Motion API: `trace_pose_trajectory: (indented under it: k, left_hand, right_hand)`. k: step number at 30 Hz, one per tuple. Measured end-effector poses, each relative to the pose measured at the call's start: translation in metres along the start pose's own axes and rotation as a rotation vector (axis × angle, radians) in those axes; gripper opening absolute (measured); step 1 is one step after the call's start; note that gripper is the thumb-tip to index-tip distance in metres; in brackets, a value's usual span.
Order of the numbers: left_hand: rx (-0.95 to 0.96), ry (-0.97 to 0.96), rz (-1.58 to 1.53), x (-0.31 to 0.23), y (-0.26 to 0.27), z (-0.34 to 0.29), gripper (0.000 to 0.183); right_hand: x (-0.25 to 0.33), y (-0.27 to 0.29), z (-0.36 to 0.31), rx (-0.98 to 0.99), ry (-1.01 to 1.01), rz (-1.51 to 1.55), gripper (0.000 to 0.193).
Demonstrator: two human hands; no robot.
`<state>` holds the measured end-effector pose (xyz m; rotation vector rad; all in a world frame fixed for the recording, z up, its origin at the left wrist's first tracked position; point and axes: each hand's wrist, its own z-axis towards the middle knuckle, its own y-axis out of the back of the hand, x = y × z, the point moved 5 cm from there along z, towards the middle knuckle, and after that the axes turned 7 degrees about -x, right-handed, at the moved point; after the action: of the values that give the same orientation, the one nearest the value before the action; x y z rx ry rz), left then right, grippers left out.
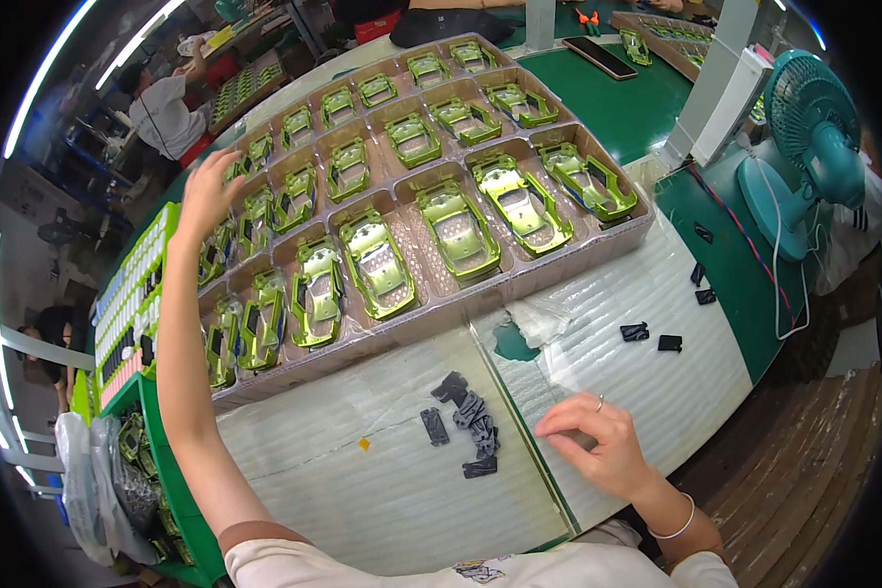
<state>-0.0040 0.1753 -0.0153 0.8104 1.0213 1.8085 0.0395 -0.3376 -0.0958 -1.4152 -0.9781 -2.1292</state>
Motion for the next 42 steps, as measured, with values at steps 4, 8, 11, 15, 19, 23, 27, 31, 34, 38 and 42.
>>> trace_pose_trajectory:
  k: [4, 8, 11, 15, 19, 23, 27, 31, 34, 38, 42]
  left_hand:
    - [-0.106, -0.405, -0.021, -0.133, 0.038, -0.004, 0.027]
    - [0.019, -0.445, -0.131, -0.174, 0.047, -0.014, 0.017]
    - [0.183, -0.451, -0.192, -0.188, 0.048, -0.026, 0.013]
    - [0.260, -0.552, -0.186, -0.203, 0.046, -0.048, 0.014]
    - [0.267, -0.642, -0.091, -0.211, 0.042, -0.056, 0.019]
    - [0.273, -0.416, -0.072, -0.183, 0.049, -0.055, 0.015]
    - [0.278, -0.164, -0.041, -0.161, 0.062, -0.076, 0.006]
    - [0.049, 0.002, -0.128, -0.169, 0.083, -0.102, 0.008]
    - [-0.115, 0.092, -0.504, -0.206, 0.091, -0.139, 0.010]
    - [0.088, 0.026, -0.817, -0.277, 0.062, -0.188, 0.047]
    - [0.140, -0.170, -0.844, -0.315, 0.048, -0.206, 0.068]
  right_hand:
    - [0.001, -0.002, -0.002, 0.008, 0.113, -0.055, 0.016]
    - [0.005, 0.002, -0.009, 0.028, 0.164, -0.035, 0.017]
    - [0.004, 0.002, -0.010, 0.028, 0.180, -0.019, 0.017]
    - [0.006, 0.002, -0.009, 0.024, 0.207, -0.026, 0.018]
    - [0.003, 0.002, -0.011, 0.020, 0.232, -0.021, 0.018]
    - [0.006, 0.004, -0.011, 0.008, 0.229, -0.017, 0.020]
    - [0.008, 0.007, -0.012, 0.005, 0.248, -0.024, 0.020]
    - [0.008, 0.006, -0.011, -0.004, 0.260, -0.034, 0.019]
    - [0.006, 0.007, -0.011, -0.036, 0.223, -0.065, 0.019]
    - [0.007, 0.004, -0.010, -0.036, 0.165, -0.098, 0.018]
    - [0.009, -0.002, -0.014, -0.005, 0.077, -0.133, 0.016]
